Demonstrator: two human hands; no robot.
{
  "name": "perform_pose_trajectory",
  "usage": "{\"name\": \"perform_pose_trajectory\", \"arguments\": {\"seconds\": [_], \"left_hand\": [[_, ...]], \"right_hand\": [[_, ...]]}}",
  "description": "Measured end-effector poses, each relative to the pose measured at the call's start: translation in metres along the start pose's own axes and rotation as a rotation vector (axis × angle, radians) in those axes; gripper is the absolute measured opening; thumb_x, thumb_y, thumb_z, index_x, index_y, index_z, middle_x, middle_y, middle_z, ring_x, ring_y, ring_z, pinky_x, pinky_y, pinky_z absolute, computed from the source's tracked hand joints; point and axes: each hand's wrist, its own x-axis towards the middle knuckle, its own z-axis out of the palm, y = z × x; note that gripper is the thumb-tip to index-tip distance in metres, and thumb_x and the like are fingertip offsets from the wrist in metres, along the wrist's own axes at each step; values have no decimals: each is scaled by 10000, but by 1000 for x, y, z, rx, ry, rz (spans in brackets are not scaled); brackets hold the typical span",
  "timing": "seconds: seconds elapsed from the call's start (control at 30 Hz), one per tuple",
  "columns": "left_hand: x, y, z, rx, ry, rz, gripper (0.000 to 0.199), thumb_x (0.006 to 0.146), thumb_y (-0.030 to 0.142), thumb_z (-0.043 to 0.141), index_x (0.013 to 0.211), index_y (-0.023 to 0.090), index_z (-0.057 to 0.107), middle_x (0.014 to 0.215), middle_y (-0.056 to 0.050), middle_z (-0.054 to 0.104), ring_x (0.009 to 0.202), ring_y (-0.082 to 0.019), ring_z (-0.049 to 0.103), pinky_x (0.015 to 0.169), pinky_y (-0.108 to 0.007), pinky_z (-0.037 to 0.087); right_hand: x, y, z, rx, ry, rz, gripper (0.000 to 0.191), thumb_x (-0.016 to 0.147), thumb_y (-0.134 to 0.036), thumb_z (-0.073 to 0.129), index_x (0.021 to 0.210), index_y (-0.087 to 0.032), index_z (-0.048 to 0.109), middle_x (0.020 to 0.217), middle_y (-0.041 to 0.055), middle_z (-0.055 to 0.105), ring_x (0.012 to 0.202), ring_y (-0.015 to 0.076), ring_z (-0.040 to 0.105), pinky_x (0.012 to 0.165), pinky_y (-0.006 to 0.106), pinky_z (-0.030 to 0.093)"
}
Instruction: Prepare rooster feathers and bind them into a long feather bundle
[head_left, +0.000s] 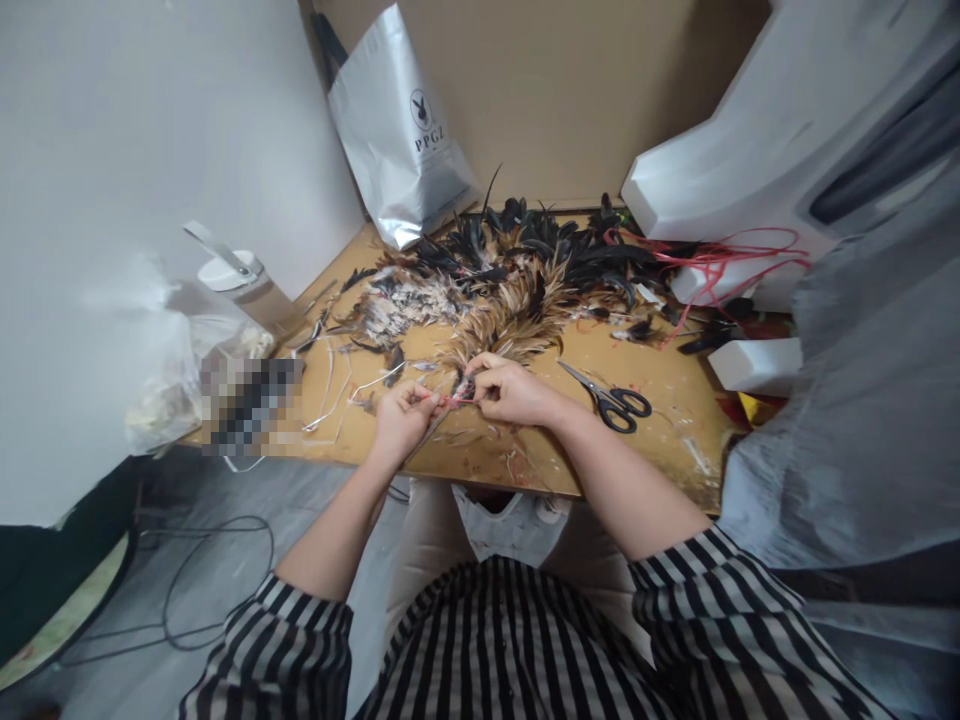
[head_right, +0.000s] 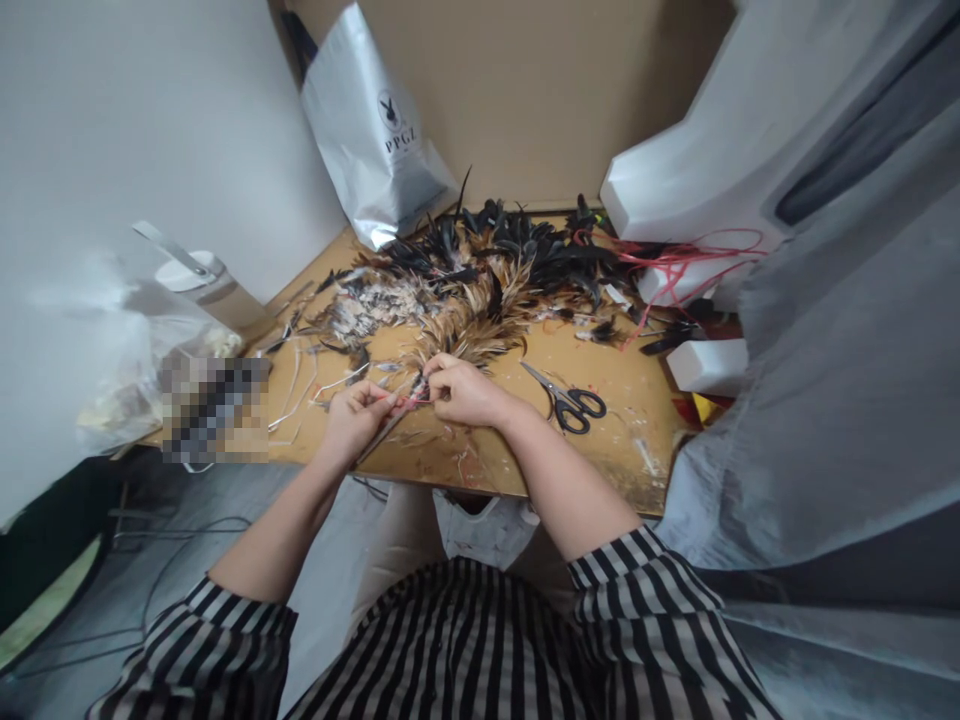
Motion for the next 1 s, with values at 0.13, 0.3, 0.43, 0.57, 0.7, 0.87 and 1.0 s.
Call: {"name": "perform_pose_trajectory", "arguments": {"seconds": [0.13,0.3,0.43,0.57,0.7,0.87,1.0], "left_hand": [[3,5,-4,-124,-104,-138,168,602,210,678,658,138,537,685,-76,691,561,-146,628,476,-204,442],[5,13,-7,-219,-287,-314,157,615,203,680,684,98,584,756,-133,695,646,-190,664,576,-254,513],[5,17,-4,-273,-327,-365,117,635,160,659,705,88,598,747,-141,691,610,-190,660,520,-241,512],[3,19,1,-300,-318,-371,81,666,156,628,685,85,592,722,-125,680,551,-160,642,448,-201,479],[1,14,4,-314,-321,-330,84,663,158,636,658,95,580,665,-91,662,470,-117,594,386,-173,424],[2,7,3,-316,-331,-282,122,674,217,652,692,112,594,666,-73,659,478,-107,586,390,-169,402],[0,9,4,-297,-334,-267,168,668,251,657,683,103,579,649,-74,647,421,-78,523,355,-165,342]], "right_hand": [[0,1,-1,33,-7,32,126,579,-24,534,581,-141,580,972,64,522,864,144,549,751,249,418],[-1,2,-2,96,4,77,113,610,-43,557,632,-144,602,1020,74,529,958,164,549,781,265,418],[-2,2,-3,118,34,88,78,659,-77,572,651,-143,613,1052,87,540,964,166,555,770,272,423],[-2,1,-3,158,62,134,65,697,-136,594,737,-140,645,1105,108,536,880,145,577,702,255,437],[-2,2,-1,150,62,155,65,707,-190,621,742,-139,643,1092,110,543,831,137,585,681,255,448],[-5,4,1,-35,137,24,61,734,-174,596,685,-159,630,1103,89,524,984,172,547,855,316,414],[-7,-3,1,-225,155,16,115,781,-196,534,697,-171,609,1081,82,490,923,163,532,809,295,420]]}}
